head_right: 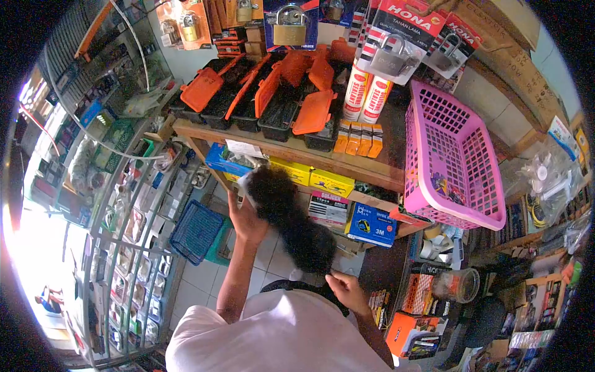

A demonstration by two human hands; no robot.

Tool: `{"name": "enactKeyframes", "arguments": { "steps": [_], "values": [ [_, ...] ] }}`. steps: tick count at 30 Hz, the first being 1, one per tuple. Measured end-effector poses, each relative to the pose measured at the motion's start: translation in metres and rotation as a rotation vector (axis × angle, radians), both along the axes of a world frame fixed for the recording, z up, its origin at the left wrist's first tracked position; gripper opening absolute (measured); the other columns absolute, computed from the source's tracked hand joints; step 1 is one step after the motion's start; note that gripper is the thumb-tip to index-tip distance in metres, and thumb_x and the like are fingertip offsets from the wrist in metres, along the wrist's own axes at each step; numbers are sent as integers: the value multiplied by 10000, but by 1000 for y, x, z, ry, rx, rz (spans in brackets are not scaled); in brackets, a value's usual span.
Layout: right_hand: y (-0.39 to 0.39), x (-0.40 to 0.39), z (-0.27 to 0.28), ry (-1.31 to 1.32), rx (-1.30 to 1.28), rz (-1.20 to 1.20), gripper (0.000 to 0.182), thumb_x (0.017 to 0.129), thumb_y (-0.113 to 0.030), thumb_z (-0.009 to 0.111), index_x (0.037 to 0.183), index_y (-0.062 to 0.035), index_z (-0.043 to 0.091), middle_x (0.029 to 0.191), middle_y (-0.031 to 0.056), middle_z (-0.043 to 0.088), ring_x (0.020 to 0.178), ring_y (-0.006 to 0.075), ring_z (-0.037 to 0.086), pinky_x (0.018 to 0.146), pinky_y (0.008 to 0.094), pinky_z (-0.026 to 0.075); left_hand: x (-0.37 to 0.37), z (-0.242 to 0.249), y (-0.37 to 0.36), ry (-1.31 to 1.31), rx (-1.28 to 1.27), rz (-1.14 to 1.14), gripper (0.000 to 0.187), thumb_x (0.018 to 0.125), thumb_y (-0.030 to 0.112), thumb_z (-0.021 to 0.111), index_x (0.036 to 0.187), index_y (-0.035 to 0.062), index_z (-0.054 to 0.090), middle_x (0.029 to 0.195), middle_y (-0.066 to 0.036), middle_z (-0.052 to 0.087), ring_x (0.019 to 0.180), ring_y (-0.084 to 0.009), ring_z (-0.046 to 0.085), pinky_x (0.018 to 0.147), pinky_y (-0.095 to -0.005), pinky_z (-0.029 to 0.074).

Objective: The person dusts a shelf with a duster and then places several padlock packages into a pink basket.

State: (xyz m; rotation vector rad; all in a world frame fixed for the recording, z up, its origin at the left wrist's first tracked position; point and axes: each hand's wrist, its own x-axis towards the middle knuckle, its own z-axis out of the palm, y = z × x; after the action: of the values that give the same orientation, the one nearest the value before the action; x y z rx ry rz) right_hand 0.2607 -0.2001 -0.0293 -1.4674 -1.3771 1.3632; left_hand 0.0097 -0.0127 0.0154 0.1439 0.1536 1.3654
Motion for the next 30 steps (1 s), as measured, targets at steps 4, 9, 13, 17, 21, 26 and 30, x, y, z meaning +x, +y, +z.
{"name": "enactKeyframes", "arguments": {
  "steps": [4, 9, 13, 17, 21, 26, 30],
  "values": [
    [5, -3, -4, -11, -14, 91, 294, 951, -234, 617, 780, 2, 581, 575, -50, 440, 540, 41, 399, 476, 253, 312, -4, -29, 5, -9, 138, 27, 731, 957, 631, 274, 1453, 104, 378, 1450, -128, 435, 1333, -338, 408, 1129, -514, 285],
    [10, -6, -3, 9, 32, 62, 297, 953, -235, 611, 782, 6, 584, 568, -48, 445, 531, 40, 407, 467, 251, 312, 0, -12, -2, 29, -64, 7, 683, 975, 588, 279, 1448, 108, 386, 1433, -111, 459, 1310, -313, 435, 1121, -474, 307],
    [15, -15, 6, 47, 9, -17, 297, 953, -232, 609, 786, 11, 583, 570, -46, 453, 535, 38, 409, 474, 251, 317, 0, -17, 0, 90, 36, 78, 660, 989, 555, 285, 1459, 98, 363, 1449, -90, 445, 1329, -287, 414, 1124, -469, 296],
    [18, -21, 10, 56, -18, -6, 294, 958, -225, 601, 767, -4, 566, 587, -48, 455, 545, 37, 408, 481, 251, 313, -3, -18, -2, 13, 64, -29, 657, 994, 531, 312, 1469, 79, 343, 1461, -87, 436, 1346, -283, 398, 1128, -463, 286],
    [20, -13, 4, 3, 4, 102, 304, 967, -226, 588, 750, -17, 547, 598, -50, 445, 547, 44, 394, 481, 251, 308, 6, -32, -1, 178, 89, 110, 684, 986, 551, 311, 1479, 77, 332, 1478, -91, 420, 1365, -286, 378, 1136, -464, 270],
    [23, -24, 9, 70, 8, 7, 317, 971, -236, 583, 749, -12, 544, 590, -49, 435, 546, 48, 384, 482, 252, 305, 7, -12, -9, 105, -163, -31, 622, 981, 541, 330, 1383, 87, 469, 1298, -100, 569, 1207, -291, 525, 1078, -439, 373],
    [19, -28, 4, 85, -4, -2, 321, 967, -230, 587, 742, -6, 540, 584, -49, 431, 548, 46, 382, 482, 253, 302, 11, -13, -9, 127, 120, -69, 603, 945, 575, 356, 1280, 101, 517, 1187, -122, 598, 1114, -299, 555, 978, -453, 446]
  ]
}}
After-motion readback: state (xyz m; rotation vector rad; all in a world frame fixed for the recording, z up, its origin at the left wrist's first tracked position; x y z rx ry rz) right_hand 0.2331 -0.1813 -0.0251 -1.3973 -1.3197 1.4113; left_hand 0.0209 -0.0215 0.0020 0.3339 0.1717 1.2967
